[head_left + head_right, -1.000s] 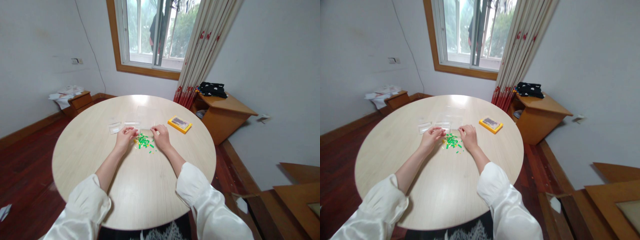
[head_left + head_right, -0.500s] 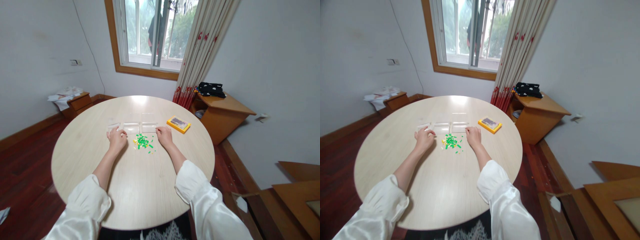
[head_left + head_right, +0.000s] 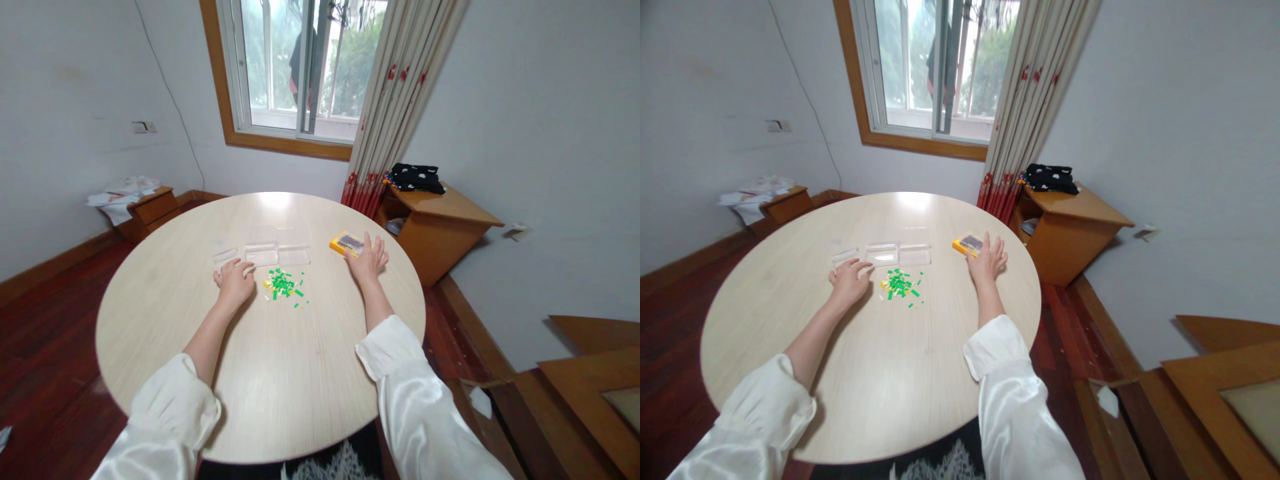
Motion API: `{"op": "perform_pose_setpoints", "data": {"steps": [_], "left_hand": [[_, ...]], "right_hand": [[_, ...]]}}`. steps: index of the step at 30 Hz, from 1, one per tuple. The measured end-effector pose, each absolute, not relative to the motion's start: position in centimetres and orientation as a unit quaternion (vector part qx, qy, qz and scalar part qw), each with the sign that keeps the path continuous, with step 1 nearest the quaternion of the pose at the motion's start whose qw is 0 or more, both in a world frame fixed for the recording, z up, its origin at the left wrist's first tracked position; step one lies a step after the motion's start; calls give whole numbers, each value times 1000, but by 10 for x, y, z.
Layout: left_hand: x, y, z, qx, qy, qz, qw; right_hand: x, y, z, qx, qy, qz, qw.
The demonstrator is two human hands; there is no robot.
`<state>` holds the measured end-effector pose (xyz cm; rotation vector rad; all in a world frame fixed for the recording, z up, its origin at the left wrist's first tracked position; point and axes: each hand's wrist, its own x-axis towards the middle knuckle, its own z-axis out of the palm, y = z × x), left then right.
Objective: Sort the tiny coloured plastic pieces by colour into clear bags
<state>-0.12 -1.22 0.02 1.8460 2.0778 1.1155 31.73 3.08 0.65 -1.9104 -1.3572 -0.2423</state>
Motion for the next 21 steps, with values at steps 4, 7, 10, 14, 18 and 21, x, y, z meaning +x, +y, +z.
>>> {"op": "perform_pose_setpoints", "data": {"steps": [4,7,10,14,18,21], "left_hand": [[0,-12,-1,616,693,368,65],[0,-13,1,616,687,382,60],[-1,-13,5,616,672,408,57],[-1,-13,11,616,607,494,91],[9,-14,18,578,535,571,231],[22,-20,23,522,482,581,396]], "right_hand": [[323,36,-2,-759,-541,-85,352],[322,36,-1,-755,-532,-97,372],[318,34,4,-745,-518,-93,410],[305,28,16,-718,-504,-62,477],[277,18,30,-623,-556,-29,550],[247,4,36,-534,-616,7,580]]}}
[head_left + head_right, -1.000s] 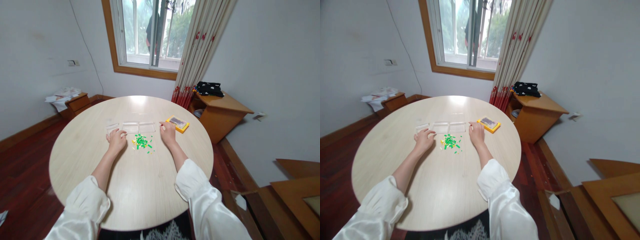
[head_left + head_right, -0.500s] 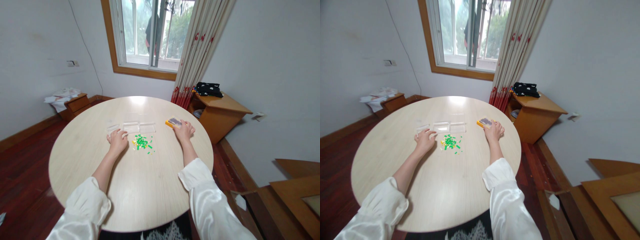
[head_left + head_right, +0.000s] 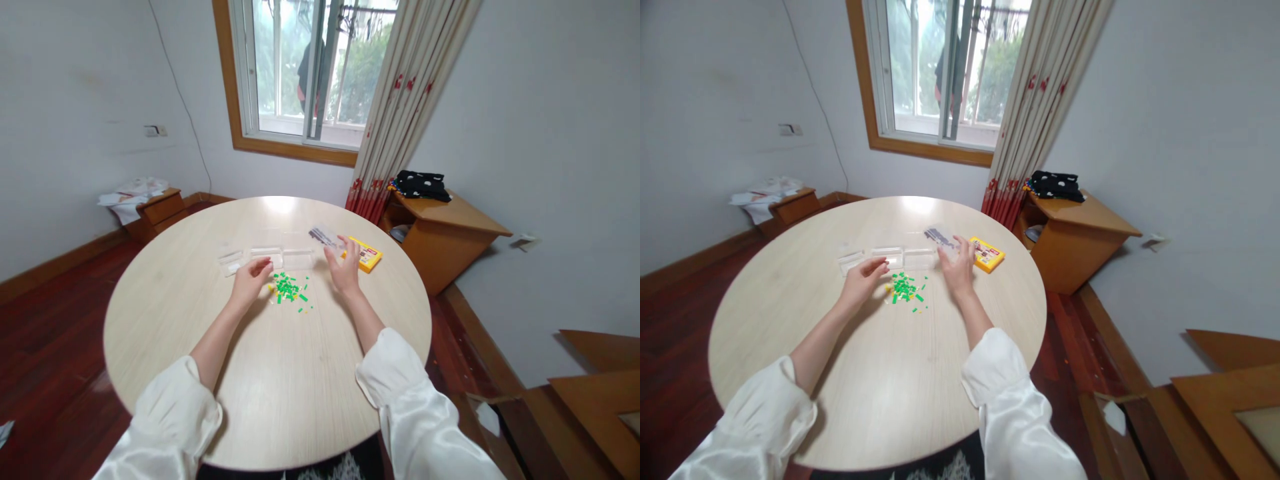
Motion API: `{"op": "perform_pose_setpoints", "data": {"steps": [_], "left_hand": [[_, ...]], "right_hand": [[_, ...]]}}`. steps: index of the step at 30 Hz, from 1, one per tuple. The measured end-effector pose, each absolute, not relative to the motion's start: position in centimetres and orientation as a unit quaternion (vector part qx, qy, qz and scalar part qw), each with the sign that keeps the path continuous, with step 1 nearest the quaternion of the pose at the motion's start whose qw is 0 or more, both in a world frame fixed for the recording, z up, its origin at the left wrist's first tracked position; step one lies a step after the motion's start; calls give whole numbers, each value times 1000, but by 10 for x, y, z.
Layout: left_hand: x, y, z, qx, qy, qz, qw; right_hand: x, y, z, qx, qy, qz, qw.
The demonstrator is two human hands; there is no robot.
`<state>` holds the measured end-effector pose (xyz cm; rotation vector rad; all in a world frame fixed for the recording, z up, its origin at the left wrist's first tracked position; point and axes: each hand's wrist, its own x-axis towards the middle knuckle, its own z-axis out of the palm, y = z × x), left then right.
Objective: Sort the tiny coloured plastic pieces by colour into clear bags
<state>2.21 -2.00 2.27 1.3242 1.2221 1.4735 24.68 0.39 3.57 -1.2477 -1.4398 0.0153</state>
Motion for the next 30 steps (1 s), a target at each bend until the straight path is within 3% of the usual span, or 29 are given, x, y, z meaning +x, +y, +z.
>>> {"op": "perform_pose_setpoints", "data": {"steps": [4,8,21,30], "left_hand": [[35,-30,28,453,397,567,561],[39,-34,30,437,336,554,624],[43,-37,34,435,342,580,598],[46,-39,27,468,342,575,576]], "right_hand": [[209,-17,34,-451,-685,64,568],[189,-30,29,-418,-725,108,537],[185,-31,21,-353,-783,120,498],[191,-25,21,-412,-779,42,471]]}}
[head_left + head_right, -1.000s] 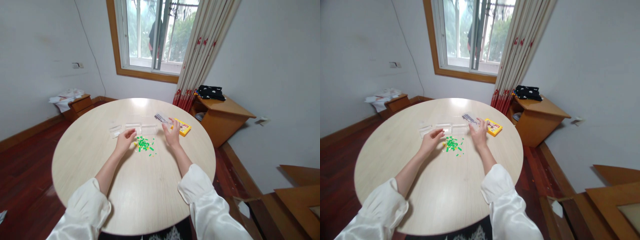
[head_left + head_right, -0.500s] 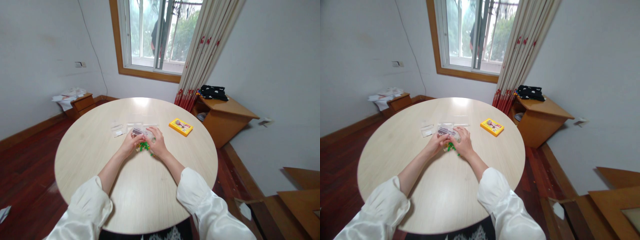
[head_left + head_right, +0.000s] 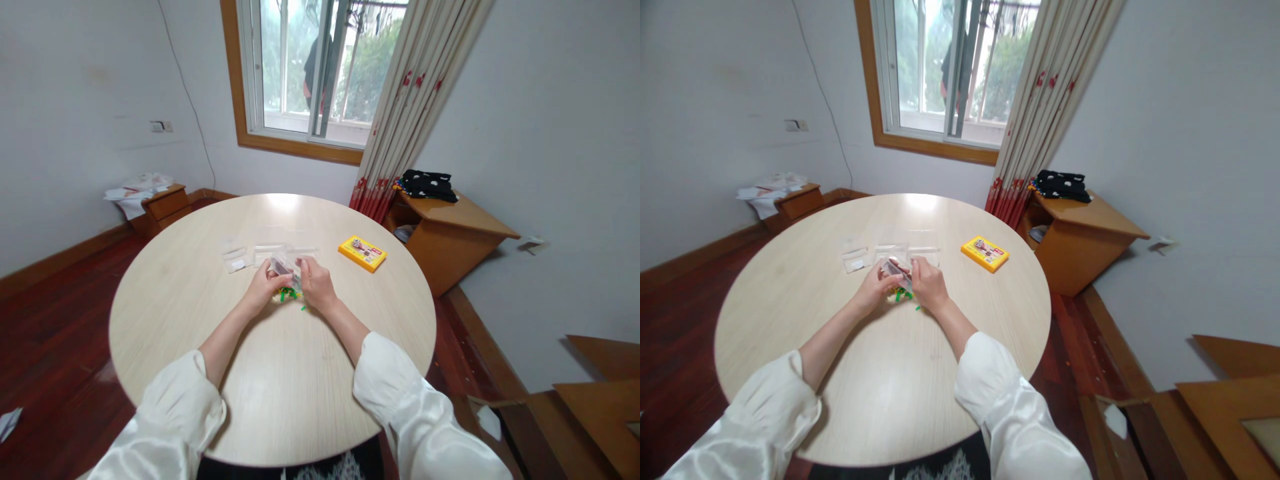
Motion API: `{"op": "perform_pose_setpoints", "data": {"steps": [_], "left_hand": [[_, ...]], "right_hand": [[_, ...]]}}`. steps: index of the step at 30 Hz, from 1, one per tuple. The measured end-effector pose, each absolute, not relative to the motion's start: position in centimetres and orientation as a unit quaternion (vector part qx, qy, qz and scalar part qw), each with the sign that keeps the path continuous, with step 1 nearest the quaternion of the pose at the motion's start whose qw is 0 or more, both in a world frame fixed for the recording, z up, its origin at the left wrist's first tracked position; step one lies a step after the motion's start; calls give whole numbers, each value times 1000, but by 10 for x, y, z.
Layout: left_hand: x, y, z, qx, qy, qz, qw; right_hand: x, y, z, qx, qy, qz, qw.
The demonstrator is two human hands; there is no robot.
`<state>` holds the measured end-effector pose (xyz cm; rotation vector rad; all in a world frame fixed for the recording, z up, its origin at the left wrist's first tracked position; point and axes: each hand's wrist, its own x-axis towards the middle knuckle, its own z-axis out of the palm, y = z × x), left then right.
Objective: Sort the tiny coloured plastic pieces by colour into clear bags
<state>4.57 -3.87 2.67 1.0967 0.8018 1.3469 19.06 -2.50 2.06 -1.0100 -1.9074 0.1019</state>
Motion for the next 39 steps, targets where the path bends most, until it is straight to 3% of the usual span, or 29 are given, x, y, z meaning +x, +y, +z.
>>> {"op": "perform_pose_setpoints", "data": {"steps": [9,18,39], "left_hand": [[46,-39,32,449,331,564,609],[34,-31,29,441,402,599,533],[33,-24,16,553,435,601,380]], "right_hand": [[195,-19,19,-438,-740,47,509],[202,-13,20,-411,-667,122,609],[205,-10,18,-467,-637,130,600]]}}
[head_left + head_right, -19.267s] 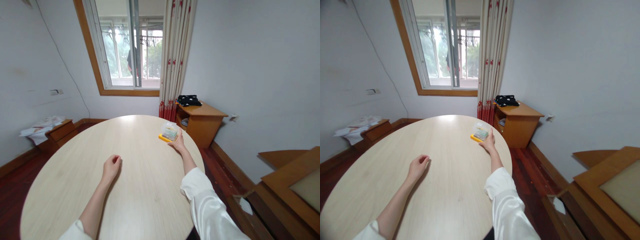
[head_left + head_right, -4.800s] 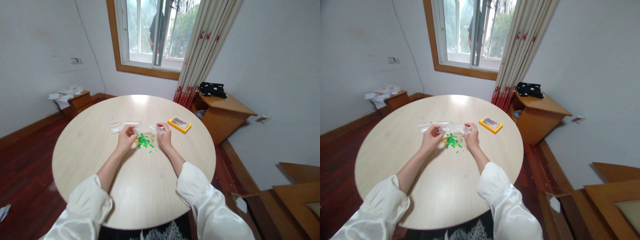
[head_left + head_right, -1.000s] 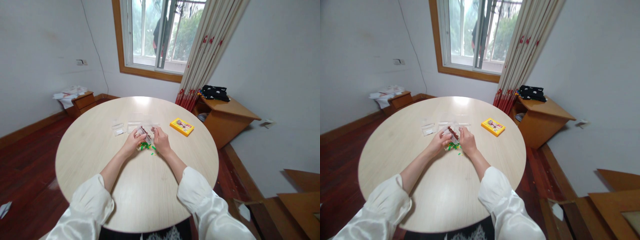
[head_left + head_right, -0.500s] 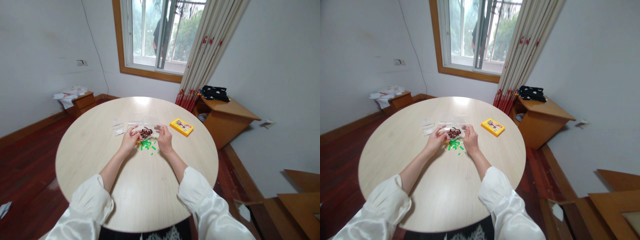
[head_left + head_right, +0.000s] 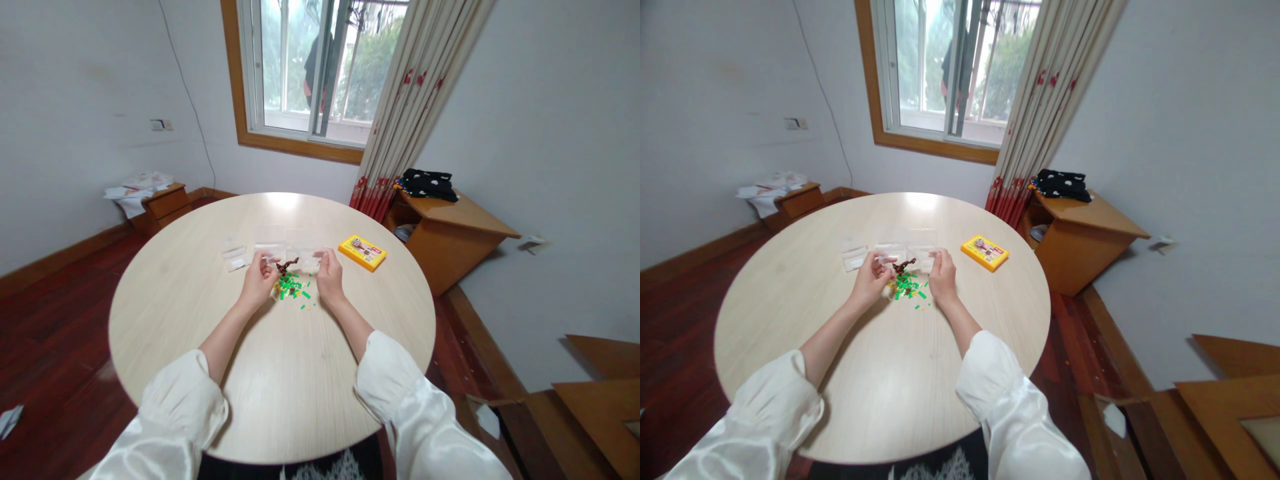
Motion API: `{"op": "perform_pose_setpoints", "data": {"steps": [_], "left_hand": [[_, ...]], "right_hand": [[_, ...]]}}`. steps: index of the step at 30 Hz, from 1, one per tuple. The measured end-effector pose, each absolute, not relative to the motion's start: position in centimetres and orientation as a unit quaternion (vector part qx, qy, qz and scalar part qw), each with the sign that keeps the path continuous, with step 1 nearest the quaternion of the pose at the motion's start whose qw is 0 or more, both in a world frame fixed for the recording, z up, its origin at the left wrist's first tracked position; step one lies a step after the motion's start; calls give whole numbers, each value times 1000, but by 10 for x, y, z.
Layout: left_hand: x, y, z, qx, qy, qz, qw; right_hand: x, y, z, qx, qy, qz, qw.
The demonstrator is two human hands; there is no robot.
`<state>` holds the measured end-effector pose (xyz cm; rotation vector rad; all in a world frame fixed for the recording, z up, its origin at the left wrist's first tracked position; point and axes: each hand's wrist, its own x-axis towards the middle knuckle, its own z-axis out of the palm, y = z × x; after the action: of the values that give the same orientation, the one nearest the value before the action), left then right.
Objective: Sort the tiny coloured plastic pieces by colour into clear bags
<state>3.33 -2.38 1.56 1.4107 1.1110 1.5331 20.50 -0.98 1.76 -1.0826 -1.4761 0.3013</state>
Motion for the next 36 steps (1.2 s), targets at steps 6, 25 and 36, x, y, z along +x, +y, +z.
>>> {"op": "perform_pose_setpoints", "data": {"steps": [6,25,36], "left_hand": [[29,-24,13,615,450,573,301],[26,-36,29,630,450,592,225],[32,-26,33,389,446,689,417]], "right_hand": [[207,-9,16,-477,-627,143,599],[206,-11,15,-448,-634,133,616],[208,-14,24,-452,-628,12,633]]}}
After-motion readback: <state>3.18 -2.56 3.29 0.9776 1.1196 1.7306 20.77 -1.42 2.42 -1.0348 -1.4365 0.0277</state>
